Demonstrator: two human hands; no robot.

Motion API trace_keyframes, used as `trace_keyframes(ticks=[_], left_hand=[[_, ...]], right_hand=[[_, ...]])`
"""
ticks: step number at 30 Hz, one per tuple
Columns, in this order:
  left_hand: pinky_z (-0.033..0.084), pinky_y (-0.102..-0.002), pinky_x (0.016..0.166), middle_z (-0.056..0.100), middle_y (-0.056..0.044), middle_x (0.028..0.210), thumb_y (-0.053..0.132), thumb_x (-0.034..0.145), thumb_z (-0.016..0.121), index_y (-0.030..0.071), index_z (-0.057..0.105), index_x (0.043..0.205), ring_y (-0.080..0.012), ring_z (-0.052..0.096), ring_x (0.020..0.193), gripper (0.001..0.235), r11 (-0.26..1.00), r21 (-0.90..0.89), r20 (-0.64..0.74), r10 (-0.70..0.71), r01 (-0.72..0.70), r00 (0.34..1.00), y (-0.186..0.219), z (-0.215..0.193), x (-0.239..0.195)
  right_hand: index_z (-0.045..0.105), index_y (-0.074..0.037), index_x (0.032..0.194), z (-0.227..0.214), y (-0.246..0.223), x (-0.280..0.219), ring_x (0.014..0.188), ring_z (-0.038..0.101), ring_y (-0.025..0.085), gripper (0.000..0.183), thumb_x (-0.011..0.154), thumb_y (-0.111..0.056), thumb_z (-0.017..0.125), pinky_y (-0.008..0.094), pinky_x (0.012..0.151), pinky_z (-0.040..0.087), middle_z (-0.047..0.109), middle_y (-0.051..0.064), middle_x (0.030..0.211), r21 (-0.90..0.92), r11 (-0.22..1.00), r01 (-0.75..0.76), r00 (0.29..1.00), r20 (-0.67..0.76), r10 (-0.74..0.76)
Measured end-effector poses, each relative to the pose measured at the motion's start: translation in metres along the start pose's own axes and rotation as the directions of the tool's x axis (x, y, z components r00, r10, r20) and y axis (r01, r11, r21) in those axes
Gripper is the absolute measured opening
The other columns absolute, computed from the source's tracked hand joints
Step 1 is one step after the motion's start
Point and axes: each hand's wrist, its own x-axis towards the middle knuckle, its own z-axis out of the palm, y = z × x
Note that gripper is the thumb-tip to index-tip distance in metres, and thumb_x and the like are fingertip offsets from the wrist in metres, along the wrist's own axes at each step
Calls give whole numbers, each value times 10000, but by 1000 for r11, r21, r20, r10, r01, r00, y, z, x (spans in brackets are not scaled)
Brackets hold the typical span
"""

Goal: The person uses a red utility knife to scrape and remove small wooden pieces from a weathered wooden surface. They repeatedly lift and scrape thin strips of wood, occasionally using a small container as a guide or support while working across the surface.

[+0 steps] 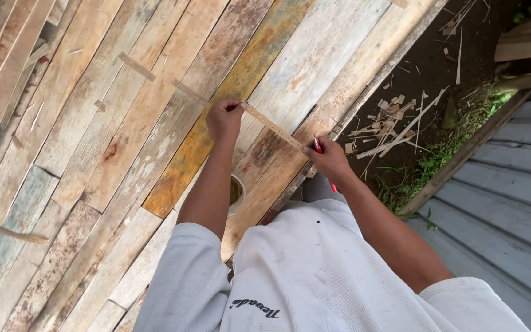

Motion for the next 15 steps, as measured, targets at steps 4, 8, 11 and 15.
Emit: trace_keyframes(ticks=[4, 8, 11, 15], left_hand=[[590, -392, 784, 783, -10, 878, 324, 796, 825, 230, 821, 915, -272, 758, 920, 152, 998, 55, 14, -38, 38, 999, 1, 4, 11], [585, -393, 757, 771, -9, 835, 307, 795, 836, 222, 819, 893, -271, 758, 881, 131, 997, 69, 16, -33, 32, 999, 0, 6, 18], [582, -395, 734, 760, -1, 807, 312, 791, 845, 220, 814, 882, -261, 755, 855, 133, 997, 70, 9, -40, 39, 999, -4, 10, 22], [568, -386, 747, 755, 6, 794, 315, 760, 857, 226, 802, 854, -269, 755, 851, 140, 993, 101, -9, -55, 56, 998, 0, 10, 22]], right_hand=[[780, -144, 987, 4, -12, 1, 834, 667, 229, 180, 861, -271, 811, 347, 771, 507, 697, 97, 849, -47, 997, -60, 998, -26, 59], [786, -169, 1000, 6, -13, 5, 888, 698, 289, 202, 858, -312, 806, 382, 798, 520, 712, 115, 886, -124, 986, -115, 992, -57, 109], [785, -202, 996, 9, -4, 15, 904, 706, 298, 200, 861, -349, 796, 392, 803, 527, 716, 95, 889, -176, 973, -151, 987, -76, 139], [791, -220, 1008, 6, -19, 11, 963, 717, 324, 205, 864, -367, 780, 412, 849, 540, 735, 98, 918, -221, 955, -199, 979, -78, 186]])
